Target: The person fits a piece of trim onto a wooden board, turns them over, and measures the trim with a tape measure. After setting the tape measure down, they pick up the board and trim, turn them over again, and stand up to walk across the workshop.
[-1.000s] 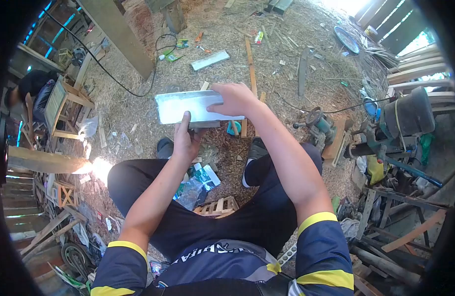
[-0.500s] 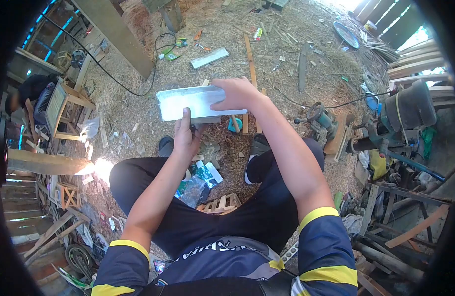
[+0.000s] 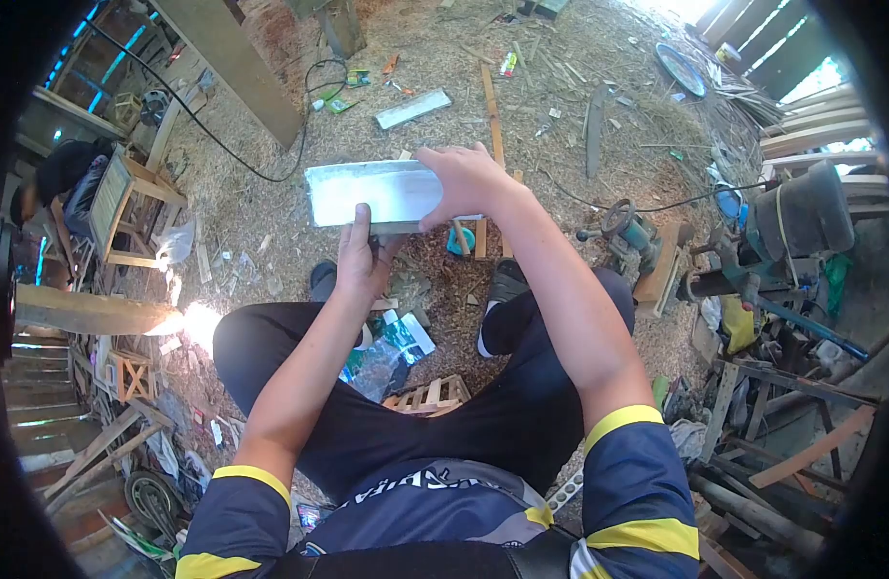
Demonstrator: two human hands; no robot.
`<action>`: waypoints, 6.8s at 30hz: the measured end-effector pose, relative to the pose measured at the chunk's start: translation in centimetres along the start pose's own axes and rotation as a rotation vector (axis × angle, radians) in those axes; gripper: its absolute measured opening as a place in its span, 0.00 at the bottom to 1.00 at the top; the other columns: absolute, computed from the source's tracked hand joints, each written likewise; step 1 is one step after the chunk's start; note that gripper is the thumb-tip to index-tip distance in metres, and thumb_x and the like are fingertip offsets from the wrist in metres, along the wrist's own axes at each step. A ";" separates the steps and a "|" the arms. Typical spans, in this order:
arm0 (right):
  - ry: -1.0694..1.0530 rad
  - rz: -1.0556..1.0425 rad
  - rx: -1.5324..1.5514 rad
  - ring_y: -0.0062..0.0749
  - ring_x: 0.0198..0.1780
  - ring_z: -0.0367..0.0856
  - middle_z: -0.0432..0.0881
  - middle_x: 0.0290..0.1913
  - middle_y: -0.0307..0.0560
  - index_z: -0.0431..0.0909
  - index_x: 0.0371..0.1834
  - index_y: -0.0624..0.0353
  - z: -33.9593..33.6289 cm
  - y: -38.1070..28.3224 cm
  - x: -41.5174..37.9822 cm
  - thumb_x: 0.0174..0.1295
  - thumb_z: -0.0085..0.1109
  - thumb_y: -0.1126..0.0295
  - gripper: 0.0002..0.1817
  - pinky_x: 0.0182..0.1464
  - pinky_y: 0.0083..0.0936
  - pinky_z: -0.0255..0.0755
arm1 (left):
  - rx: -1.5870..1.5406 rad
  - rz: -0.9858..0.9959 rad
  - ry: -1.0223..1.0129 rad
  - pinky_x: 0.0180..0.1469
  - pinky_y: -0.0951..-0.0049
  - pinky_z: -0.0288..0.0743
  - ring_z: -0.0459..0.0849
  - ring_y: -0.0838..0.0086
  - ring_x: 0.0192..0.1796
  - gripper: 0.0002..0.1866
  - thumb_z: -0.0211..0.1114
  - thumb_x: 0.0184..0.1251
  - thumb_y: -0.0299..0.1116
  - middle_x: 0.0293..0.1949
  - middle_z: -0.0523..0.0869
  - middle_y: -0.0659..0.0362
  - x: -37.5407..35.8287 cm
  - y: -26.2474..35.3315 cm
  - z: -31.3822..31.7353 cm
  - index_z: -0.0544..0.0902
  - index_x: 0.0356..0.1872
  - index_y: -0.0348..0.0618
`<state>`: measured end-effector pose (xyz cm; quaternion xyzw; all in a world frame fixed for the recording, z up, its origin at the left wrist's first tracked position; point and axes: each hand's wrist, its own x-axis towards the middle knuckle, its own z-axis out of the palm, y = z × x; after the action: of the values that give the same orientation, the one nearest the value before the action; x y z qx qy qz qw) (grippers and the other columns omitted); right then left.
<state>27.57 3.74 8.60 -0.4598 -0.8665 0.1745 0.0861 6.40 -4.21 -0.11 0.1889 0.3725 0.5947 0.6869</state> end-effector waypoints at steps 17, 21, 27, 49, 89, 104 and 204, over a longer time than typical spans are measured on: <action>0.340 -0.156 -0.162 0.50 0.71 0.71 0.74 0.65 0.54 0.64 0.73 0.63 3.9 -1.1 0.7 0.24 0.89 0.45 0.68 0.77 0.47 0.54 | -0.041 0.006 -0.033 0.66 0.51 0.82 0.82 0.60 0.68 0.28 0.63 0.84 0.48 0.67 0.81 0.53 1.1 0.1 -0.3 0.69 0.75 0.48; 0.353 -0.142 -0.156 0.50 0.70 0.71 0.74 0.65 0.54 0.65 0.72 0.62 4.0 -1.2 1.2 0.26 0.87 0.49 0.64 0.75 0.46 0.56 | -0.024 -0.006 -0.009 0.66 0.53 0.81 0.83 0.61 0.67 0.28 0.63 0.84 0.49 0.66 0.81 0.54 1.2 0.3 -0.2 0.70 0.74 0.48; 0.324 -0.134 -0.143 0.50 0.67 0.73 0.75 0.61 0.53 0.67 0.68 0.62 3.6 -1.5 1.5 0.26 0.86 0.51 0.60 0.70 0.45 0.61 | -0.029 0.021 -0.033 0.66 0.53 0.81 0.83 0.61 0.66 0.28 0.63 0.84 0.49 0.65 0.82 0.54 0.9 0.6 0.3 0.71 0.73 0.46; 0.273 -0.141 -0.169 0.48 0.64 0.75 0.77 0.57 0.51 0.70 0.64 0.62 3.0 -1.3 1.8 0.23 0.87 0.54 0.57 0.68 0.43 0.63 | 0.011 -0.002 -0.057 0.67 0.57 0.83 0.84 0.64 0.67 0.29 0.67 0.81 0.48 0.65 0.83 0.53 0.9 0.2 -0.2 0.73 0.72 0.41; 0.250 -0.146 -0.175 0.49 0.63 0.74 0.76 0.58 0.51 0.69 0.65 0.59 3.3 -2.2 0.4 0.24 0.88 0.54 0.58 0.68 0.43 0.61 | -0.494 -0.089 0.011 0.76 0.39 0.70 0.74 0.48 0.77 0.34 0.47 0.85 0.57 0.75 0.75 0.47 -0.8 1.0 -0.3 0.65 0.79 0.44; 0.193 0.046 -0.052 0.56 0.66 0.73 0.76 0.62 0.58 0.67 0.71 0.65 3.3 -2.9 0.2 0.23 0.90 0.45 0.67 0.70 0.47 0.60 | -0.469 -0.405 -0.197 0.80 0.33 0.63 0.70 0.37 0.79 0.51 0.31 0.79 0.77 0.75 0.72 0.38 0.9 -2.9 -0.9 0.56 0.84 0.41; 0.120 -0.185 -0.160 0.51 0.67 0.73 0.75 0.62 0.54 0.63 0.76 0.63 3.1 -1.4 -1.1 0.27 0.88 0.55 0.65 0.69 0.43 0.61 | -0.281 -0.364 -0.064 0.66 0.43 0.79 0.77 0.47 0.73 0.40 0.34 0.82 0.65 0.75 0.76 0.47 0.5 1.8 -0.3 0.72 0.78 0.48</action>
<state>26.11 1.43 6.26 -0.3928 -0.9097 0.0680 0.1167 4.96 -3.37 0.75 0.0401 0.2920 0.5006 0.8140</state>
